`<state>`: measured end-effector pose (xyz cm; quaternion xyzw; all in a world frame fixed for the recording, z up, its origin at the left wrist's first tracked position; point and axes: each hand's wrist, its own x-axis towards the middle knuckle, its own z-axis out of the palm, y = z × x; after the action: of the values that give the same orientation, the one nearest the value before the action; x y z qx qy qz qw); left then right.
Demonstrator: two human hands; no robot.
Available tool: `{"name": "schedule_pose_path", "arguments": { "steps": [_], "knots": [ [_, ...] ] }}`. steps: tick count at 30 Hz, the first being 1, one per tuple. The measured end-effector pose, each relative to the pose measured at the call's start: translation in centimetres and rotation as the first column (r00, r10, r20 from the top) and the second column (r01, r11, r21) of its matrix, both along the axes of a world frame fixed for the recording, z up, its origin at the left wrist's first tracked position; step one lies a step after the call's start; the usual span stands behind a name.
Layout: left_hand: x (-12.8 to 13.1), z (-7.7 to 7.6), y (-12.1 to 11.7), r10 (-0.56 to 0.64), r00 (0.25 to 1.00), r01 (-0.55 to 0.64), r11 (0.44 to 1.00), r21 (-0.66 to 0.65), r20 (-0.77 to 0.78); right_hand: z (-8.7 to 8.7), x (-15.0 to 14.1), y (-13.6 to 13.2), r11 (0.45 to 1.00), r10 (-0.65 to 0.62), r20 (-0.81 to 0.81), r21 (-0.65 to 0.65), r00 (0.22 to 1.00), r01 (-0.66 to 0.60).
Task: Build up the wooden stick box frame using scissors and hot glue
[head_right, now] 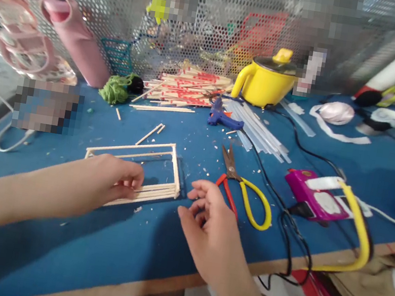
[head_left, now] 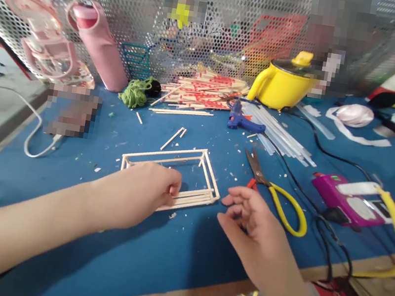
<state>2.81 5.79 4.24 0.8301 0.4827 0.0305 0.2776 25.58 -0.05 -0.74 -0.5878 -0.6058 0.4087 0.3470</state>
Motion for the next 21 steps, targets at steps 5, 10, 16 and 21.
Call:
{"name": "schedule_pose_path", "arguments": {
  "steps": [5, 10, 16, 21],
  "knots": [
    [0.8, 1.1, 1.9, -0.021, 0.999, 0.009, 0.956, -0.292, -0.037, -0.1, -1.4, 0.4, 0.998, 0.066, 0.019, 0.004, 0.998, -0.066],
    [0.8, 2.3, 2.7, -0.159, 0.979, 0.093, 0.905, -0.415, -0.127, -0.6, -1.9, 1.1, 0.995, 0.043, 0.005, 0.085, 0.999, -0.043],
    [0.1, 1.8, 3.1, -0.182, 0.976, 0.093, 0.847, -0.524, -0.120, -0.9, -1.9, 1.0, 0.998, 0.010, -0.079, 0.059, 0.997, -0.005],
    [0.1, 1.7, 3.2, -0.190, 0.974, 0.097, 0.838, -0.537, -0.122, -0.6, -1.9, 1.1, 0.997, 0.022, -0.007, 0.072, 1.000, -0.022]
  ]
}}
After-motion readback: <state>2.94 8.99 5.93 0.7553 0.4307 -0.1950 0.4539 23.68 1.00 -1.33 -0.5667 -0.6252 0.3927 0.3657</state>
